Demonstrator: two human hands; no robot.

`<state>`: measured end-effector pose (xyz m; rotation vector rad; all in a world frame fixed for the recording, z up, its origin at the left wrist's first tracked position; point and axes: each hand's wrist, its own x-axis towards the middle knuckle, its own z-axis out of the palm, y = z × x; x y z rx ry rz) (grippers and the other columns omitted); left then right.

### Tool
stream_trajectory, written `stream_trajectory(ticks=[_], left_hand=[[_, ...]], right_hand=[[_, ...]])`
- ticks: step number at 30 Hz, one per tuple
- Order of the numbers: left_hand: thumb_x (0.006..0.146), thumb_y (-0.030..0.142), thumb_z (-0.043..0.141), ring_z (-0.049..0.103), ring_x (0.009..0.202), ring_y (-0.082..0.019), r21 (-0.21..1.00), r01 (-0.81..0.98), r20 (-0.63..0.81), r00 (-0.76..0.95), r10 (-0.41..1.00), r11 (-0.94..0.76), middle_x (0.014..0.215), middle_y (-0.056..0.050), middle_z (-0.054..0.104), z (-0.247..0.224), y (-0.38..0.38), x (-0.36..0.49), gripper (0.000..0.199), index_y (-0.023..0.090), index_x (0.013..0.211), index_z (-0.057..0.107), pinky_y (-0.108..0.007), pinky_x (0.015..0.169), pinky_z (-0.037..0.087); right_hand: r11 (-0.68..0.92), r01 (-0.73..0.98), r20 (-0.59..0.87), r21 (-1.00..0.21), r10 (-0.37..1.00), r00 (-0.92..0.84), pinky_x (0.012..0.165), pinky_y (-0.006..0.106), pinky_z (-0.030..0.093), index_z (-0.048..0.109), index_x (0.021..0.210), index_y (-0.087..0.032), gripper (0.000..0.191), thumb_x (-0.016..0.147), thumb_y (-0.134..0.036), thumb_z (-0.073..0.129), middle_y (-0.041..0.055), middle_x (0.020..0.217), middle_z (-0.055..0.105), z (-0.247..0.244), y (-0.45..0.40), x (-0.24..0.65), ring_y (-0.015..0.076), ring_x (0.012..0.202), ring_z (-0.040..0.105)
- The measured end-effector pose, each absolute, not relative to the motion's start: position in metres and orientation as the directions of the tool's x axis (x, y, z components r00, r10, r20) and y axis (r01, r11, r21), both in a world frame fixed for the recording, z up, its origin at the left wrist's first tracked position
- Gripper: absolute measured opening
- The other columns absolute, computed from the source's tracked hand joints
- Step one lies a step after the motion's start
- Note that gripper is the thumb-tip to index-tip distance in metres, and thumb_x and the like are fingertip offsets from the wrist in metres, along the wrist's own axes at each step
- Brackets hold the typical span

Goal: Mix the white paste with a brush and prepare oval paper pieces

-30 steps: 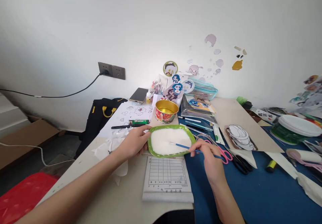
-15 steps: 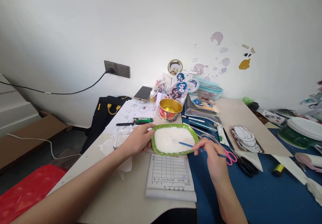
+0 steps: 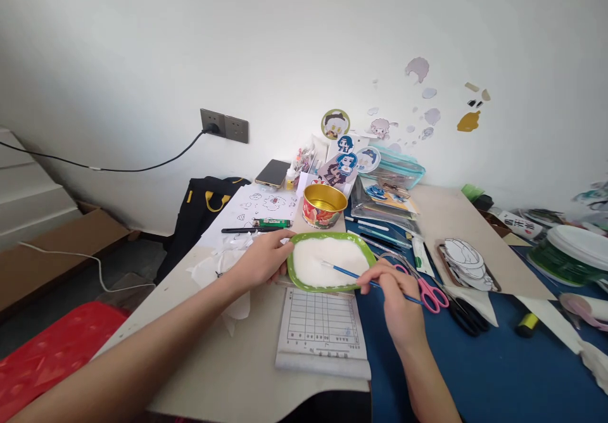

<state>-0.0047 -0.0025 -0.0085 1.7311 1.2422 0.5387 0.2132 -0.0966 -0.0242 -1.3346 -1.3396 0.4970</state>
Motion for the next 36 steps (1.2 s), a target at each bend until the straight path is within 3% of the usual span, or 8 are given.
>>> stream_trajectory(ticks=[3,12,15,19,24,28,32,36], left_hand=[[0.079,0.024,0.039,0.045,0.034,-0.012,0.858,0.508,-0.153,0.400,0.904,-0.080,0.046,0.005,0.050,-0.0071,-0.0032,-0.0043,0.041,0.016,0.115,0.056,-0.021,0.032,0.035],[0.081,0.032,0.041,0.045,0.035,-0.012,0.862,0.503,-0.154,0.390,0.908,-0.070,0.046,0.004,0.050,-0.0085,-0.0026,-0.0046,0.041,0.017,0.115,0.056,-0.020,0.034,0.035],[0.081,0.030,0.040,0.045,0.035,-0.011,0.860,0.505,-0.154,0.383,0.911,-0.067,0.045,0.005,0.050,-0.0081,-0.0023,-0.0047,0.041,0.016,0.116,0.055,-0.020,0.034,0.034],[0.080,0.029,0.040,0.046,0.035,-0.011,0.860,0.506,-0.158,0.385,0.909,-0.064,0.046,0.005,0.050,-0.0085,-0.0020,-0.0046,0.041,0.017,0.116,0.056,-0.019,0.034,0.034],[0.080,0.027,0.040,0.045,0.035,-0.011,0.860,0.507,-0.162,0.378,0.911,-0.058,0.045,0.005,0.049,-0.0097,-0.0013,-0.0048,0.041,0.016,0.116,0.055,-0.019,0.033,0.034],[0.080,0.027,0.039,0.046,0.035,-0.011,0.861,0.504,-0.159,0.383,0.910,-0.062,0.045,0.005,0.050,-0.0100,-0.0011,-0.0051,0.040,0.016,0.115,0.055,-0.019,0.034,0.036],[0.079,0.026,0.039,0.045,0.035,-0.011,0.859,0.509,-0.160,0.377,0.913,-0.060,0.045,0.005,0.049,-0.0098,-0.0015,-0.0050,0.041,0.016,0.116,0.054,-0.019,0.033,0.035],[0.079,0.026,0.039,0.045,0.035,-0.010,0.856,0.514,-0.163,0.380,0.910,-0.061,0.047,0.005,0.050,-0.0096,-0.0022,-0.0045,0.041,0.016,0.116,0.054,-0.019,0.033,0.035]], right_hand=[[0.215,0.453,0.417,-0.865,0.809,0.414,0.062,0.029,0.040,0.066,0.058,-0.020,0.029,0.072,-0.017,0.041,0.0012,0.058,0.060,-0.0263,-0.0957,0.2170,0.0171,0.063,0.054],[0.174,0.478,0.403,-0.861,0.806,0.434,0.064,0.029,0.041,0.067,0.062,-0.019,0.029,0.073,-0.016,0.040,0.0015,0.061,0.061,-0.0243,-0.1017,0.2171,0.0176,0.066,0.056],[0.246,0.443,0.397,-0.862,0.871,0.290,0.062,0.029,0.041,0.066,0.059,-0.020,0.030,0.073,-0.017,0.041,0.0009,0.058,0.059,-0.0263,-0.1016,0.2199,0.0166,0.062,0.054],[0.161,0.432,0.375,-0.887,0.798,0.472,0.061,0.028,0.041,0.066,0.060,-0.019,0.028,0.072,-0.017,0.041,0.0014,0.057,0.059,-0.0274,-0.1004,0.2224,0.0170,0.062,0.054],[0.209,0.366,0.339,-0.907,0.878,0.337,0.058,0.027,0.041,0.065,0.057,-0.019,0.029,0.072,-0.018,0.041,0.0012,0.056,0.059,-0.0254,-0.1003,0.2190,0.0162,0.060,0.054],[0.130,0.390,0.325,-0.912,0.807,0.492,0.059,0.027,0.040,0.066,0.062,-0.019,0.028,0.072,-0.017,0.040,0.0015,0.060,0.060,-0.0224,-0.1018,0.2158,0.0167,0.063,0.055],[0.203,0.364,0.319,-0.909,0.901,0.294,0.059,0.027,0.040,0.066,0.061,-0.019,0.030,0.073,-0.017,0.039,0.0015,0.059,0.060,-0.0209,-0.1025,0.2128,0.0162,0.061,0.055],[0.152,0.396,0.339,-0.906,0.820,0.461,0.058,0.027,0.039,0.066,0.062,-0.018,0.028,0.073,-0.017,0.040,0.0018,0.059,0.061,-0.0211,-0.1024,0.2126,0.0168,0.062,0.055]])
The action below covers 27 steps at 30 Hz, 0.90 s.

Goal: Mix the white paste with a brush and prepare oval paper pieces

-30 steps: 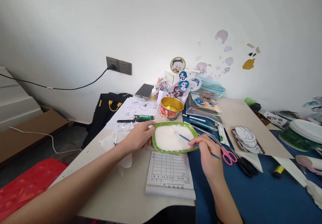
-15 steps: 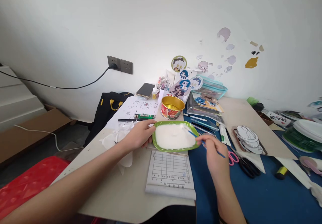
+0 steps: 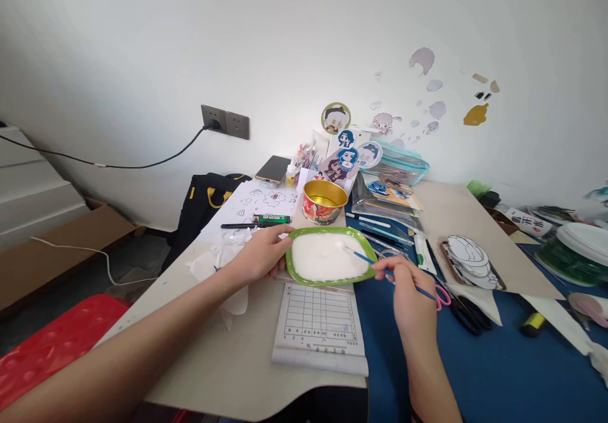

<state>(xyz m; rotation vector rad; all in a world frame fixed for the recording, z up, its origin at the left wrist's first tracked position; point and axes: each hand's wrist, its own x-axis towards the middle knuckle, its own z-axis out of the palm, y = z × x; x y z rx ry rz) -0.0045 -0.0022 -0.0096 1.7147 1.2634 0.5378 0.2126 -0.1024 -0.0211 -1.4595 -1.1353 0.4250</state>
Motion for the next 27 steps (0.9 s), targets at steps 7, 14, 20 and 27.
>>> stream_trajectory(ticks=[7,14,20,27], left_hand=[[0.079,0.025,0.038,0.045,0.035,-0.010,0.854,0.518,-0.167,0.378,0.911,-0.058,0.047,0.005,0.050,-0.010,-0.002,-0.004,0.040,0.016,0.115,0.054,-0.018,0.032,0.036],[0.079,0.025,0.038,0.045,0.035,-0.010,0.859,0.509,-0.160,0.384,0.910,-0.064,0.046,0.006,0.050,-0.011,-0.002,-0.004,0.039,0.017,0.114,0.055,-0.018,0.033,0.035],[0.079,0.024,0.038,0.045,0.034,-0.010,0.864,0.499,-0.156,0.383,0.910,-0.062,0.045,0.006,0.049,-0.010,-0.003,-0.004,0.038,0.016,0.112,0.055,-0.018,0.032,0.035],[0.080,0.025,0.038,0.044,0.035,-0.010,0.870,0.490,-0.159,0.392,0.906,-0.059,0.045,0.006,0.049,-0.010,-0.003,-0.004,0.037,0.017,0.111,0.056,-0.018,0.032,0.034]], right_hand=[[0.194,0.345,0.339,-0.918,0.837,0.430,0.054,0.025,0.040,0.065,0.057,-0.019,0.029,0.071,-0.016,0.040,0.0010,0.055,0.059,-0.026,-0.097,0.215,0.0149,0.057,0.053],[0.186,0.422,0.320,-0.887,0.907,0.274,0.055,0.026,0.039,0.066,0.064,-0.019,0.030,0.075,-0.015,0.039,0.0009,0.060,0.059,-0.020,-0.100,0.208,0.0152,0.059,0.053],[0.365,0.568,0.497,-0.738,0.863,0.091,0.064,0.028,0.040,0.064,0.062,-0.021,0.031,0.076,-0.009,0.039,0.0003,0.060,0.058,-0.017,-0.097,0.201,0.0167,0.067,0.053],[0.399,0.526,0.499,-0.751,0.865,0.056,0.062,0.029,0.039,0.064,0.061,-0.021,0.032,0.078,-0.008,0.040,-0.0004,0.057,0.056,-0.019,-0.098,0.204,0.0164,0.065,0.051]])
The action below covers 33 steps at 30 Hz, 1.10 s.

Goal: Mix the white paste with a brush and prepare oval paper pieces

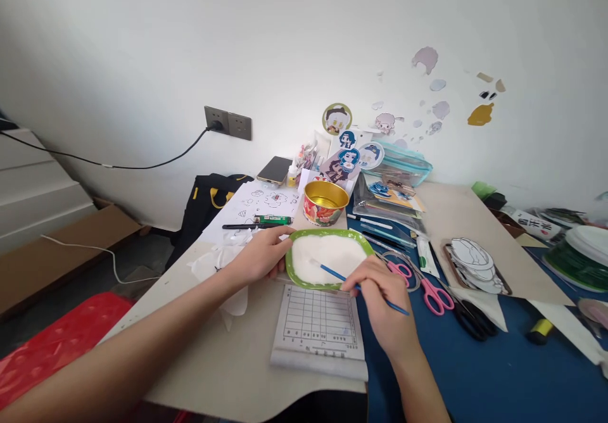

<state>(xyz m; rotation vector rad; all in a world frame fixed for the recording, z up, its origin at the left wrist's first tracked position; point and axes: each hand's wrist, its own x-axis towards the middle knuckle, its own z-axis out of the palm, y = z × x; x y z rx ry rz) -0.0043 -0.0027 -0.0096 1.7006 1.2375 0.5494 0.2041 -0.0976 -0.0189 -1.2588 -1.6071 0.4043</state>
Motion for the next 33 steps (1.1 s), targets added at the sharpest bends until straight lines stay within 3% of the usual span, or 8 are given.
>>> stream_trajectory(ticks=[3,7,10,14,18,21,27,33], left_hand=[[0.079,0.024,0.038,0.044,0.034,-0.010,0.870,0.490,-0.162,0.393,0.905,-0.057,0.045,0.006,0.049,-0.010,-0.003,-0.004,0.037,0.017,0.111,0.055,-0.017,0.032,0.033],[0.079,0.024,0.038,0.043,0.033,-0.010,0.870,0.491,-0.163,0.389,0.907,-0.054,0.043,0.007,0.048,-0.009,-0.003,-0.004,0.038,0.017,0.112,0.055,-0.017,0.031,0.033],[0.079,0.026,0.040,0.044,0.034,-0.010,0.870,0.490,-0.162,0.388,0.907,-0.054,0.044,0.006,0.049,-0.008,-0.004,-0.004,0.038,0.017,0.113,0.055,-0.017,0.031,0.033],[0.079,0.026,0.040,0.043,0.033,-0.010,0.871,0.487,-0.156,0.383,0.911,-0.056,0.044,0.006,0.048,-0.009,-0.004,-0.005,0.037,0.017,0.111,0.057,-0.017,0.031,0.033],[0.080,0.027,0.041,0.044,0.034,-0.010,0.875,0.482,-0.158,0.385,0.909,-0.052,0.045,0.006,0.050,-0.010,-0.002,-0.005,0.039,0.017,0.114,0.057,-0.018,0.031,0.034],[0.080,0.026,0.040,0.044,0.034,-0.010,0.877,0.479,-0.164,0.381,0.910,-0.043,0.044,0.006,0.049,-0.011,-0.002,-0.005,0.040,0.017,0.115,0.056,-0.018,0.031,0.033],[0.082,0.026,0.039,0.042,0.035,-0.009,0.892,0.451,-0.193,0.398,0.897,-0.008,0.045,0.006,0.048,-0.013,0.001,-0.007,0.043,0.018,0.121,0.054,-0.017,0.031,0.031],[0.083,0.028,0.039,0.034,0.035,-0.009,0.918,0.393,-0.233,0.432,0.871,0.051,0.045,0.007,0.043,-0.014,0.005,-0.007,0.046,0.015,0.126,0.050,-0.018,0.030,0.027]], right_hand=[[0.332,0.566,0.511,-0.754,0.839,0.188,0.062,0.029,0.038,0.064,0.064,-0.021,0.031,0.078,-0.007,0.040,-0.0007,0.060,0.057,-0.019,-0.097,0.204,0.0161,0.066,0.051],[0.393,0.553,0.485,-0.735,0.874,0.022,0.064,0.029,0.038,0.064,0.064,-0.021,0.031,0.078,-0.008,0.040,-0.0003,0.063,0.058,-0.017,-0.098,0.202,0.0165,0.069,0.051],[0.348,0.586,0.497,-0.732,0.861,0.109,0.065,0.029,0.038,0.062,0.064,-0.021,0.029,0.078,-0.007,0.041,0.0000,0.065,0.059,-0.016,-0.099,0.200,0.0168,0.070,0.052],[0.394,0.575,0.471,-0.717,0.882,-0.016,0.067,0.030,0.038,0.060,0.065,-0.020,0.028,0.078,-0.006,0.040,-0.0001,0.066,0.058,-0.014,-0.101,0.196,0.0164,0.070,0.051],[0.355,0.581,0.490,-0.732,0.867,0.087,0.066,0.030,0.038,0.061,0.066,-0.021,0.027,0.078,-0.007,0.041,0.0004,0.067,0.059,-0.013,-0.100,0.193,0.0172,0.071,0.052],[0.389,0.543,0.480,-0.744,0.877,0.030,0.064,0.029,0.037,0.061,0.062,-0.020,0.027,0.077,-0.010,0.041,-0.0001,0.062,0.057,-0.017,-0.100,0.195,0.0158,0.066,0.051],[0.253,0.321,0.364,-0.913,0.858,0.361,0.052,0.025,0.037,0.063,0.063,-0.021,0.024,0.078,-0.018,0.044,-0.0006,0.056,0.053,-0.023,-0.113,0.225,0.0133,0.055,0.048],[0.102,0.487,0.171,-0.867,0.980,0.100,0.060,0.024,0.041,0.068,0.079,-0.023,0.026,0.087,-0.035,0.046,0.0016,0.069,0.063,0.023,-0.125,0.249,0.0147,0.067,0.054]])
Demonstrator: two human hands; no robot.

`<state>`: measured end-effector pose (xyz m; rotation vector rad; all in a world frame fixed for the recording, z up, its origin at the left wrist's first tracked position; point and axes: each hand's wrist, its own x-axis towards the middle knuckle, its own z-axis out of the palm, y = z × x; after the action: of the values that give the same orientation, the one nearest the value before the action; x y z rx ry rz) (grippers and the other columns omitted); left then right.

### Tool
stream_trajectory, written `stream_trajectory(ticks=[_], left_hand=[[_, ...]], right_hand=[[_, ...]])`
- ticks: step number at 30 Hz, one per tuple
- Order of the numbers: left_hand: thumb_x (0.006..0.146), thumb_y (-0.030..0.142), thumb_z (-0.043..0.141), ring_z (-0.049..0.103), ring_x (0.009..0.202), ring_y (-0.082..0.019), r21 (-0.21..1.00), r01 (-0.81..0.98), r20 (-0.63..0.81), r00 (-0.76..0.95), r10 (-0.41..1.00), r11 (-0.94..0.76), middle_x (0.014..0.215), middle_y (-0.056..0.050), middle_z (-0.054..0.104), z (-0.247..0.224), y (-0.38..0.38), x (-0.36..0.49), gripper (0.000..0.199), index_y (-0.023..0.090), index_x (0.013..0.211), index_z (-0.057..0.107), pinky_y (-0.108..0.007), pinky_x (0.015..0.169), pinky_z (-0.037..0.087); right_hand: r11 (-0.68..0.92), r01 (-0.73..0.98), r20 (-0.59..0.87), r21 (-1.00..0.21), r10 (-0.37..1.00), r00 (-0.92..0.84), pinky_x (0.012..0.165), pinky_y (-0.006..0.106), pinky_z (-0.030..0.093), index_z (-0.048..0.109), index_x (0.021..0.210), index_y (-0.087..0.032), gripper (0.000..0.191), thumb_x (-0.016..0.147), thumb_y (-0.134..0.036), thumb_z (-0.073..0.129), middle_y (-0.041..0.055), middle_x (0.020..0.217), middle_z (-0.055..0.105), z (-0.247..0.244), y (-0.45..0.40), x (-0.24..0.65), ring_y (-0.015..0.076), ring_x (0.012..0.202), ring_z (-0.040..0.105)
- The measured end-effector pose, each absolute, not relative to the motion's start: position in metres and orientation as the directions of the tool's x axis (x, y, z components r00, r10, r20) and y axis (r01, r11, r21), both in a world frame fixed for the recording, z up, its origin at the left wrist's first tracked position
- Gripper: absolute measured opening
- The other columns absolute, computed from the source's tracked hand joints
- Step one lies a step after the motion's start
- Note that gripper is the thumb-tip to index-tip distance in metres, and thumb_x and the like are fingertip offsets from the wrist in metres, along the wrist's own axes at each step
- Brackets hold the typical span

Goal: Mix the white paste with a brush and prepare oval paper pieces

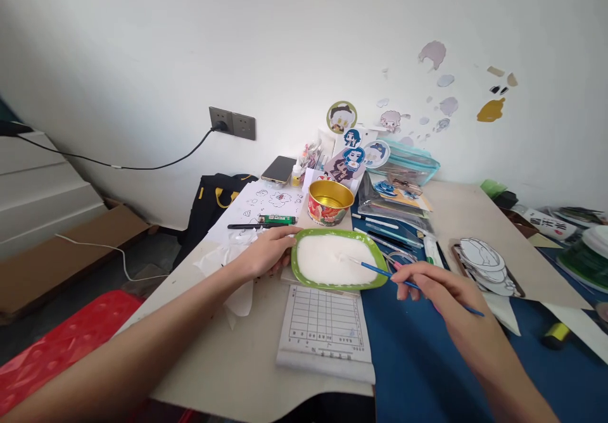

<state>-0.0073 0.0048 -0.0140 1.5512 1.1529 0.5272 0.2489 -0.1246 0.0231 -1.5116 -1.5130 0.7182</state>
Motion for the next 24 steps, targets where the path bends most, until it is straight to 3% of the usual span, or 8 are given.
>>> stream_trajectory(ticks=[3,7,10,12,16,20,24], left_hand=[[0.084,0.029,0.040,0.030,0.036,-0.008,0.928,0.366,-0.238,0.443,0.864,0.067,0.044,0.008,0.038,-0.012,0.005,-0.006,0.044,0.015,0.124,0.052,-0.018,0.033,0.024],[0.083,0.028,0.041,0.029,0.038,-0.008,0.927,0.364,-0.248,0.427,0.870,0.085,0.046,0.008,0.037,-0.010,0.004,-0.005,0.045,0.014,0.124,0.052,-0.019,0.035,0.021],[0.082,0.028,0.041,0.031,0.041,-0.008,0.924,0.370,-0.255,0.414,0.874,0.095,0.048,0.007,0.037,-0.012,0.005,-0.006,0.045,0.014,0.124,0.052,-0.019,0.037,0.023],[0.082,0.029,0.041,0.032,0.042,-0.009,0.923,0.372,-0.262,0.407,0.875,0.103,0.049,0.007,0.038,-0.013,0.005,-0.006,0.045,0.015,0.123,0.053,-0.019,0.038,0.024],[0.083,0.028,0.039,0.034,0.043,-0.010,0.914,0.385,-0.291,0.401,0.869,0.129,0.050,0.006,0.039,-0.011,0.005,-0.007,0.043,0.018,0.122,0.053,-0.019,0.039,0.026],[0.084,0.028,0.037,0.033,0.043,-0.009,0.905,0.406,-0.293,0.383,0.876,0.125,0.050,0.007,0.039,-0.007,0.003,-0.006,0.040,0.018,0.119,0.053,-0.019,0.039,0.026],[0.086,0.032,0.037,0.034,0.042,-0.010,0.888,0.444,-0.279,0.318,0.906,0.117,0.049,0.007,0.039,-0.006,0.001,-0.004,0.033,0.020,0.113,0.051,-0.020,0.037,0.026]], right_hand=[[0.101,0.563,0.116,-0.821,0.993,-0.010,0.061,0.024,0.039,0.068,0.080,-0.023,0.029,0.089,-0.038,0.045,0.0010,0.073,0.064,0.041,-0.107,0.244,0.0134,0.067,0.052],[0.221,0.449,0.176,-0.866,0.974,-0.141,0.062,0.025,0.040,0.069,0.072,-0.019,0.038,0.089,-0.044,0.045,0.0020,0.068,0.064,0.032,-0.070,0.234,0.0129,0.065,0.052],[0.227,0.320,0.218,-0.920,0.974,-0.065,0.058,0.025,0.042,0.064,0.057,-0.017,0.051,0.089,-0.050,0.042,0.0026,0.058,0.060,0.016,-0.056,0.232,0.0121,0.056,0.052],[0.228,0.291,0.244,-0.929,0.970,0.019,0.057,0.025,0.043,0.064,0.056,-0.018,0.051,0.088,-0.051,0.042,0.0027,0.057,0.061,0.009,-0.054,0.233,0.0121,0.055,0.052],[0.231,0.305,0.222,-0.924,0.973,-0.065,0.058,0.025,0.044,0.065,0.055,-0.019,0.050,0.088,-0.049,0.044,0.0026,0.055,0.061,0.007,-0.055,0.241,0.0131,0.056,0.055],[0.209,0.336,0.251,-0.918,0.964,0.085,0.054,0.026,0.045,0.064,0.052,-0.020,0.050,0.086,-0.052,0.046,0.0031,0.055,0.062,0.007,-0.052,0.250,0.0133,0.053,0.055],[0.201,0.349,0.202,-0.915,0.979,-0.035,0.058,0.025,0.047,0.067,0.057,-0.021,0.047,0.087,-0.050,0.046,0.0027,0.059,0.064,0.003,-0.052,0.251,0.0140,0.058,0.058]])
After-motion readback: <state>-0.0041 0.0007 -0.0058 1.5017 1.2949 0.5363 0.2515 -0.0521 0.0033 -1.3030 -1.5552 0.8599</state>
